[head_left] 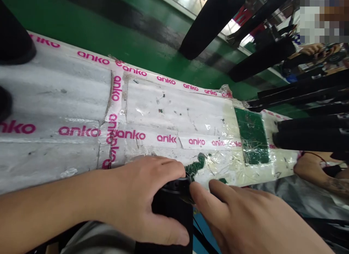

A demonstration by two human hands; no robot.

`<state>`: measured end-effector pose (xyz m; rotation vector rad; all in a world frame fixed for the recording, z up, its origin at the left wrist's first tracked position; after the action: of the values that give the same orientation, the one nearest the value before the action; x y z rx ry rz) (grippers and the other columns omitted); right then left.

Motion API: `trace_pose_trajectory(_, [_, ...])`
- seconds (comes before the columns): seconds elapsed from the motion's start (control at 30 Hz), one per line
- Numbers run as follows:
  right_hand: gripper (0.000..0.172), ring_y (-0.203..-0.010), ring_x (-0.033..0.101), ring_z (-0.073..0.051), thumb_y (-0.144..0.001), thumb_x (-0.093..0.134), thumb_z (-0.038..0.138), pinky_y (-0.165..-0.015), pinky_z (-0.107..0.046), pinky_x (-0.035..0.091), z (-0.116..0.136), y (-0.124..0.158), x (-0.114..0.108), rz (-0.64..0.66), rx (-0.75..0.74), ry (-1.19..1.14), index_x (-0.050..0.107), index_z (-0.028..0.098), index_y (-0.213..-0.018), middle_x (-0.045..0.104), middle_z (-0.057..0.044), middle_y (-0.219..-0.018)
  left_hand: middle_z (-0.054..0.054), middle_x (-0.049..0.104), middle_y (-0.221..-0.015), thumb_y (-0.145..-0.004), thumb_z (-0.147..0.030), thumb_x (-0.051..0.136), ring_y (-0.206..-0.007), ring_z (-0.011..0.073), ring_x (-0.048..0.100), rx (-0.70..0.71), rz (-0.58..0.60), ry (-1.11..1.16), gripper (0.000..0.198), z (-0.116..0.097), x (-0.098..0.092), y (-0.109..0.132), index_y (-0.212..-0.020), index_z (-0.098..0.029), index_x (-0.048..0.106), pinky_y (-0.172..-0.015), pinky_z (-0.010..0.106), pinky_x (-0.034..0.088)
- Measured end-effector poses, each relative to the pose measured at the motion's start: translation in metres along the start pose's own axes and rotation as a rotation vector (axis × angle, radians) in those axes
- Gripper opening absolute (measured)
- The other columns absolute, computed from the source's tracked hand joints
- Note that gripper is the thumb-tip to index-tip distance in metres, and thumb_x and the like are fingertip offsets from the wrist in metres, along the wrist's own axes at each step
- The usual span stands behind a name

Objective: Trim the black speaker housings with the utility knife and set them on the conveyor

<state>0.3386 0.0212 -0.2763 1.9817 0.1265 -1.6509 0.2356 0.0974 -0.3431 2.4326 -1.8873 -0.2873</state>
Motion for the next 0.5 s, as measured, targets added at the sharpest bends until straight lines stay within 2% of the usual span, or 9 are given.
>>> trace_pose_trajectory(0.1, [0.030, -0.048, 0.052, -0.018, -0.089, 0.037, 0.009, -0.048, -0.035, 0.030, -0.003, -0.003, 0.003, -0.088, -0.099, -0.077, 0.043, 0.025, -0.114, 0.055, 0.004, -0.072, -0.003, 0.059, -0.086, -0.071, -0.043, 0.091, -0.080, 0.0173, 0.056, 0.045, 0.022, 0.045, 0.047, 0.002, -0.001, -0.004, -0.091, -0.021, 0.055, -0.071, 0.028, 0.041])
trace_pose_trajectory(0.2, [0.023, -0.051, 0.049, -0.018, -0.097, 0.034, 0.012, -0.051, -0.034, 0.031, -0.007, 0.000, 0.009, -0.140, -0.112, -0.143, 0.043, 0.024, -0.115, 0.056, 0.003, -0.074, -0.003, 0.059, -0.084, -0.071, -0.047, 0.091, -0.079, 0.0163, 0.057, 0.081, 0.032, 0.057, 0.048, 0.003, -0.002, -0.007, -0.089, -0.021, 0.056, -0.069, 0.027, 0.041])
trace_pose_trajectory(0.37, [0.024, -0.050, 0.049, -0.017, -0.099, 0.033, 0.012, -0.049, -0.033, 0.033, -0.004, 0.004, 0.011, -0.151, -0.076, -0.128, 0.046, 0.023, -0.116, 0.056, 0.003, -0.075, -0.004, 0.058, -0.082, -0.069, -0.045, 0.092, -0.076, 0.0152, 0.055, 0.083, 0.012, 0.053, 0.049, 0.004, -0.002, -0.008, -0.089, -0.020, 0.055, -0.067, 0.026, 0.039])
trace_pose_trajectory(0.5, [0.025, -0.052, 0.055, -0.016, -0.097, 0.038, 0.015, -0.047, -0.032, 0.037, 0.001, 0.006, 0.010, -0.082, -0.079, -0.072, 0.047, 0.022, -0.120, 0.058, 0.002, -0.077, -0.004, 0.058, -0.082, -0.068, -0.043, 0.092, -0.075, 0.0156, 0.055, 0.088, 0.022, 0.070, 0.048, 0.002, -0.001, -0.007, -0.088, -0.020, 0.055, -0.066, 0.027, 0.039])
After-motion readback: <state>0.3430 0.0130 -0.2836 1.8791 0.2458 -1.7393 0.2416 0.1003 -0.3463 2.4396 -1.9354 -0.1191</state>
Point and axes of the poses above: each hand's wrist, its own y-axis away from the middle knuckle, its own x-axis out of the palm, z = x × y, the point moved 7 cm from there along -y, towards the middle knuckle
